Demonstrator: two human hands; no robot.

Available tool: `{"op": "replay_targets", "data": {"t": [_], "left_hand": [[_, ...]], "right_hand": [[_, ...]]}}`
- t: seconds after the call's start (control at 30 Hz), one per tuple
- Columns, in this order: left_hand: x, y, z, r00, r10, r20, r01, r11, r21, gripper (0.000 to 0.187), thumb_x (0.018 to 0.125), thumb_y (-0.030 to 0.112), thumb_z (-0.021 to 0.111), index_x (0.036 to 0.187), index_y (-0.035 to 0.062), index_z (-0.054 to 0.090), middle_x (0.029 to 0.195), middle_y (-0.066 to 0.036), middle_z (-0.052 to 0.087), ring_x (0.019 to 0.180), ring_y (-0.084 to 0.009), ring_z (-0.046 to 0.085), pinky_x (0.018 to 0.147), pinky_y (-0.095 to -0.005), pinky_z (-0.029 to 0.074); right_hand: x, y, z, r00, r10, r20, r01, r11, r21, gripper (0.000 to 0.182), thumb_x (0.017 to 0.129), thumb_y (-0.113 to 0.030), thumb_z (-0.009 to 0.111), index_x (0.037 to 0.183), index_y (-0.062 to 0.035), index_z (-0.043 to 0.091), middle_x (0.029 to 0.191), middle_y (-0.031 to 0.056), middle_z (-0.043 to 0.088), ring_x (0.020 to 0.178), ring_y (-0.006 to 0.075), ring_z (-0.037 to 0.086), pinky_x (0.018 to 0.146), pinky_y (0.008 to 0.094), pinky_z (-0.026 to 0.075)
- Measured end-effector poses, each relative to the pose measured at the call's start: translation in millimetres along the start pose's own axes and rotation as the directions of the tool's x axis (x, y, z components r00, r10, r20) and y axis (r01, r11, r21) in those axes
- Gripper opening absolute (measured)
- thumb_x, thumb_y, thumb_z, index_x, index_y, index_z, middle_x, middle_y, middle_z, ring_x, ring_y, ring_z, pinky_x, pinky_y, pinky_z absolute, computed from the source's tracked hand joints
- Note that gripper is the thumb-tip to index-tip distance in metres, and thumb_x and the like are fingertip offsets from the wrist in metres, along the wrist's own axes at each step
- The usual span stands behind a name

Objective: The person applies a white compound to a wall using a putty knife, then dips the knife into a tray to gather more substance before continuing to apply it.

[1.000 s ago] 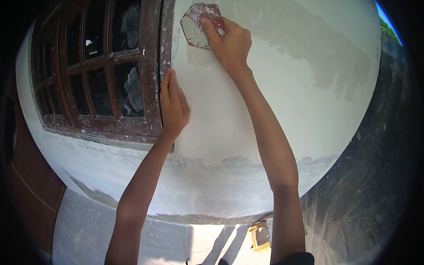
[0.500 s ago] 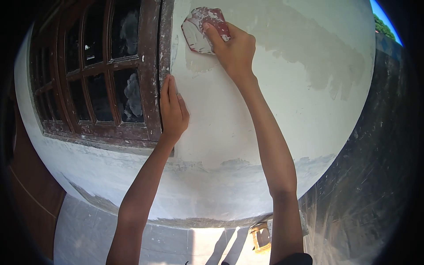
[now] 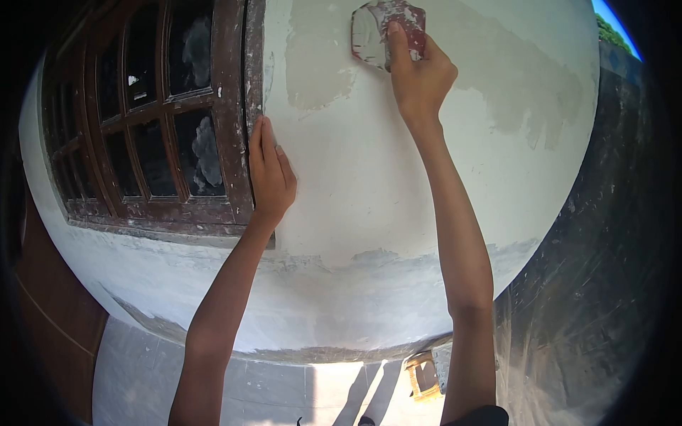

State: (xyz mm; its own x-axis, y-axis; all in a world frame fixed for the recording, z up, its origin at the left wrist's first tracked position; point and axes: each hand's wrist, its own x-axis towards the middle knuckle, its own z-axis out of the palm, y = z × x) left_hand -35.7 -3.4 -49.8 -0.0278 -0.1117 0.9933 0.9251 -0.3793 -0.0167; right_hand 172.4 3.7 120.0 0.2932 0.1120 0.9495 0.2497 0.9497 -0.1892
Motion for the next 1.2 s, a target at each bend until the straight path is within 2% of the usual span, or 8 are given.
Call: {"op": "replay_targets", "data": {"t": [0.1,0.17,0.27,0.53,0.7,0.77,1.07,1.2], "left_hand": [[-1,3,-1,1.0,-0.014,0.014,0.014,1.0,-0.007,0.052,0.092,-0.006,0.048,0.142,-0.0148,0.039,0.142,-0.031,0.044,0.132,-0.0445,0.047,0.111,-0.0494,0.04],[-1,4,-2,0.999,-0.03,0.022,0.03,1.0,-0.002,0.052,0.092,-0.006,0.047,0.143,-0.0146,0.038,0.142,-0.031,0.043,0.132,-0.0446,0.047,0.111,-0.0493,0.039],[-1,2,-1,1.0,-0.021,0.018,0.021,1.0,0.01,0.053,0.093,-0.006,0.047,0.144,-0.0138,0.038,0.143,-0.031,0.043,0.133,-0.0446,0.046,0.111,-0.049,0.039],[-1,4,-1,0.999,-0.024,0.021,0.024,0.999,0.043,0.052,0.092,-0.005,0.048,0.143,-0.0132,0.039,0.142,-0.031,0.043,0.133,-0.0435,0.046,0.11,-0.0493,0.04],[-3,3,-1,1.0,0.005,0.018,-0.006,0.997,0.075,0.053,0.094,0.002,0.048,0.144,-0.011,0.04,0.144,-0.03,0.043,0.135,-0.0431,0.044,0.111,-0.0509,0.038],[-1,2,-2,0.999,0.02,0.025,-0.022,0.995,0.095,0.053,0.094,0.005,0.048,0.145,-0.0098,0.041,0.145,-0.029,0.043,0.136,-0.043,0.043,0.111,-0.0514,0.037],[-5,5,-1,0.988,0.089,0.126,-0.111,0.977,0.18,0.063,0.09,0.018,0.057,0.148,-0.0038,0.042,0.155,-0.019,0.04,0.145,-0.0396,0.034,0.115,-0.0512,0.032],[-3,5,-2,0.979,0.077,0.186,-0.118,0.968,0.219,0.063,0.092,0.021,0.056,0.149,-0.0013,0.041,0.156,-0.018,0.039,0.146,-0.0372,0.033,0.115,-0.0518,0.031]], "right_hand": [[-33,-10,23,0.936,0.009,0.352,-0.008,1.0,-0.003,0.045,0.092,-0.045,0.071,0.091,-0.0001,0.075,0.063,0.0083,0.068,0.052,0.0135,0.057,0.054,0.0313,0.046],[-36,8,37,0.895,-0.234,0.38,0.313,0.937,-0.158,0.047,0.091,-0.049,0.07,0.088,-0.002,0.075,0.061,0.0082,0.067,0.052,0.0182,0.06,0.054,0.0339,0.047],[-15,20,18,0.901,-0.153,0.405,0.274,0.926,-0.261,0.051,0.092,-0.052,0.067,0.084,-0.0027,0.075,0.059,0.0074,0.065,0.054,0.0208,0.063,0.055,0.0355,0.048],[-8,19,-12,0.994,-0.083,-0.064,0.074,0.988,-0.134,0.042,0.095,-0.042,0.068,0.082,-0.0016,0.074,0.057,0.0033,0.065,0.046,0.0119,0.056,0.05,0.0285,0.043],[-37,6,29,0.92,-0.209,0.332,0.257,0.96,-0.107,0.043,0.09,-0.044,0.072,0.075,-0.004,0.071,0.054,0.0078,0.053,0.05,0.0239,0.051,0.049,0.0377,0.04],[-33,15,31,0.889,-0.318,0.331,0.401,0.888,-0.226,0.044,0.09,-0.046,0.071,0.073,-0.0047,0.07,0.055,0.0087,0.055,0.051,0.0236,0.053,0.05,0.0384,0.04],[0,34,-13,0.995,-0.099,-0.034,0.087,0.965,-0.246,0.04,0.093,-0.04,0.069,0.077,-0.004,0.071,0.062,0.009,0.064,0.05,0.0206,0.056,0.051,0.0355,0.044],[-24,3,10,0.968,-0.149,0.199,0.149,0.989,0.016,0.037,0.095,-0.038,0.068,0.083,-0.0039,0.072,0.061,0.0104,0.061,0.051,0.0228,0.056,0.051,0.0368,0.042]]}}
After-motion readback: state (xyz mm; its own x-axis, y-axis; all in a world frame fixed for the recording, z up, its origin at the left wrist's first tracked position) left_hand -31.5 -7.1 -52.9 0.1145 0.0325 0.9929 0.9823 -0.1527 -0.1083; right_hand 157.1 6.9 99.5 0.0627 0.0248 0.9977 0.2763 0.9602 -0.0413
